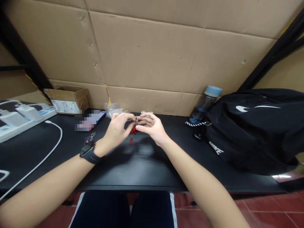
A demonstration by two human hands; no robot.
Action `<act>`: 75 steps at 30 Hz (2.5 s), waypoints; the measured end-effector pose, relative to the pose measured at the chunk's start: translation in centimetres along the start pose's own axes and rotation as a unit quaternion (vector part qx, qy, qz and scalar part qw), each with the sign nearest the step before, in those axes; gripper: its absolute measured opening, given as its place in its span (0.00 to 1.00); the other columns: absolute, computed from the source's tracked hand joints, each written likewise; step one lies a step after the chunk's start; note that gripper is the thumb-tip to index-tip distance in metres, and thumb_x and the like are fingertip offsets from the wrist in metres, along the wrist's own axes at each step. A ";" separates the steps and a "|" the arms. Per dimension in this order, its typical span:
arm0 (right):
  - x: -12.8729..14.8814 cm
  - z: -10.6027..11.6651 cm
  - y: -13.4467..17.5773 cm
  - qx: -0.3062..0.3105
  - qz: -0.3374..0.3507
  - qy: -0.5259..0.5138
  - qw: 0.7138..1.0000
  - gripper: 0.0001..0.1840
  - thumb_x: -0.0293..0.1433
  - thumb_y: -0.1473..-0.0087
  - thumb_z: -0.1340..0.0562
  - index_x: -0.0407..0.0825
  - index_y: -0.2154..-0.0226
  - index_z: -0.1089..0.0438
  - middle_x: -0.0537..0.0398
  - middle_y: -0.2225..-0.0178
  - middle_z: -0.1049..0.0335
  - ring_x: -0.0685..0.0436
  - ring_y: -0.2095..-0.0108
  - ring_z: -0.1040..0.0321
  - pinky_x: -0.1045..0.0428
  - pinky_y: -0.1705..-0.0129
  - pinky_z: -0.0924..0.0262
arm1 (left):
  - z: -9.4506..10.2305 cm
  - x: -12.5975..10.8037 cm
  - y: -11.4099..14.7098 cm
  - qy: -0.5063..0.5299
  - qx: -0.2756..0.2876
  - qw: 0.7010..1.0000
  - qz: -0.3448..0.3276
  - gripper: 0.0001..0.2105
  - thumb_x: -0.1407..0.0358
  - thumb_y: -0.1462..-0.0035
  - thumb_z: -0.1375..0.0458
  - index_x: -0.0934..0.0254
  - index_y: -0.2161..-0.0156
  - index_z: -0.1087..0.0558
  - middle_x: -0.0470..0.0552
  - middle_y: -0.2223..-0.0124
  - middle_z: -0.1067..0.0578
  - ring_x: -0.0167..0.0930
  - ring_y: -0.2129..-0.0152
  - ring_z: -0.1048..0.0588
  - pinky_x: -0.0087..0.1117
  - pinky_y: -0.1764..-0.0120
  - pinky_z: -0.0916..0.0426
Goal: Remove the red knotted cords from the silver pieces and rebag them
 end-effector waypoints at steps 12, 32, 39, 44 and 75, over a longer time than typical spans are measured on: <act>0.2 0.1 0.1 -0.011 0.010 0.022 1.000 0.28 0.35 0.62 0.22 0.54 0.58 0.31 0.52 0.52 0.24 0.44 0.57 0.28 0.46 0.52 0.32 | 0.4 0.7 0.0 0.132 -0.022 0.990 0.038 0.08 0.73 0.41 0.41 0.60 0.58 0.33 0.47 0.60 0.23 0.30 0.62 0.22 0.31 0.57 0.29; -0.1 2.1 -0.6 -0.027 0.005 0.009 1.000 0.26 0.33 0.60 0.23 0.53 0.59 0.30 0.53 0.56 0.23 0.46 0.60 0.27 0.47 0.50 0.33 | -0.7 4.0 0.1 0.296 -0.008 0.942 0.157 0.03 0.65 0.37 0.43 0.60 0.58 0.31 0.51 0.58 0.23 0.32 0.62 0.19 0.33 0.59 0.24; -0.2 2.3 -0.7 -0.018 0.004 0.008 1.000 0.26 0.33 0.59 0.23 0.52 0.58 0.30 0.53 0.56 0.23 0.47 0.60 0.27 0.48 0.52 0.32 | -1.7 4.0 0.4 0.295 0.016 0.945 0.142 0.08 0.63 0.42 0.36 0.61 0.57 0.27 0.52 0.55 0.21 0.33 0.64 0.18 0.34 0.59 0.22; -0.4 2.2 -0.7 -0.012 0.002 0.005 1.000 0.26 0.32 0.60 0.23 0.52 0.58 0.30 0.53 0.56 0.23 0.47 0.60 0.27 0.48 0.51 0.33 | -0.5 3.4 -0.1 0.221 0.001 0.970 0.102 0.08 0.63 0.43 0.35 0.62 0.58 0.20 0.55 0.44 0.24 0.37 0.57 0.19 0.39 0.54 0.22; -0.6 0.4 -0.3 0.016 -0.043 -0.069 0.997 0.24 0.30 0.57 0.24 0.53 0.58 0.29 0.53 0.59 0.23 0.47 0.61 0.28 0.55 0.66 0.37 | 0.7 0.8 -0.2 0.016 -0.020 0.998 0.052 0.04 0.63 0.36 0.40 0.56 0.61 0.21 0.48 0.55 0.21 0.37 0.50 0.27 0.42 0.51 0.44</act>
Point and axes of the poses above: each hand's wrist, its own y-axis away from the middle knuckle, its own z-axis out of the back of the hand, x = y × z, the point moved 10 cm from there along -y, towards the middle knuckle
